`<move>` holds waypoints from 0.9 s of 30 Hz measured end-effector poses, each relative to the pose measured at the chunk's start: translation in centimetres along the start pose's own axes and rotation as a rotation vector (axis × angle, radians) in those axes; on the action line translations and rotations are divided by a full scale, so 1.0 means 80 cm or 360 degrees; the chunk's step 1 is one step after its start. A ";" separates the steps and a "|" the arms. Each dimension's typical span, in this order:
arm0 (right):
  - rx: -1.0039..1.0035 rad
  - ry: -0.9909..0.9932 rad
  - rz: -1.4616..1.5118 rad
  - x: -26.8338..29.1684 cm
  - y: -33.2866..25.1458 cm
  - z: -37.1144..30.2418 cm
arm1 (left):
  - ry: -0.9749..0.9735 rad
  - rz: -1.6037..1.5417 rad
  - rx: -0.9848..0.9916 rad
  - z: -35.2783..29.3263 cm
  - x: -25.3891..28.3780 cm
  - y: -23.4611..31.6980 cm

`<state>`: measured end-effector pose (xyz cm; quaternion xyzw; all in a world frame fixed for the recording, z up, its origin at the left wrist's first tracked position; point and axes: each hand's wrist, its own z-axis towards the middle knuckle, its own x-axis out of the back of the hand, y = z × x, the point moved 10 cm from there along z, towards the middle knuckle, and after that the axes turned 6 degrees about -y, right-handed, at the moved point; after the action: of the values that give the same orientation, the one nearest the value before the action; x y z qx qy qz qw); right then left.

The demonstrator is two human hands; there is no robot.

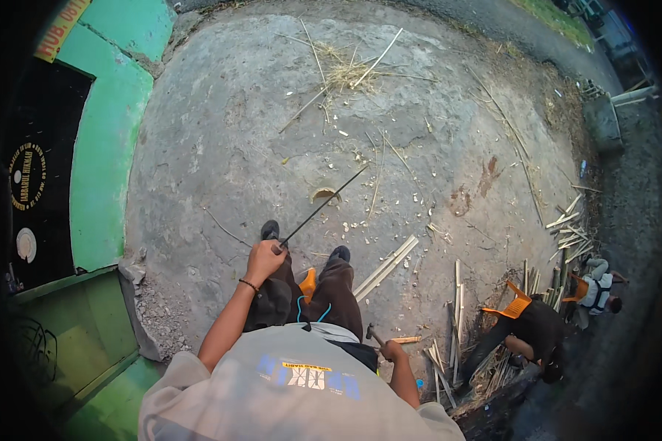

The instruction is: The person shapes a piece of bamboo by hand using a large blade and a hammer. The person holds the bamboo piece vertically and uses the blade and hammer to split or shave the end, then uses the blade to shave thin strips from a long piece of wood.

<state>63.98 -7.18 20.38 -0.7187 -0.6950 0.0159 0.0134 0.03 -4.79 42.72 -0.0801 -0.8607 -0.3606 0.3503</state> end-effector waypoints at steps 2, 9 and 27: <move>0.0090 0.0472 -0.0107 0.005 -0.006 -0.038 | 0.0017 0.0117 -0.0031 -0.012 -0.002 -0.021; 0.0338 0.0471 0.2023 0.058 -0.163 -0.100 | 0.0009 0.0231 -0.0004 -0.020 0.032 -0.083; 0.1176 0.1301 0.0216 0.156 -0.581 -0.362 | -0.0155 0.0301 0.0116 -0.013 0.067 -0.082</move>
<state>19.17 6.96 51.18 -0.6571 -0.5336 -0.0206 0.5321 -5.94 -10.91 43.05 -0.1655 -0.8779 -0.2901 0.3432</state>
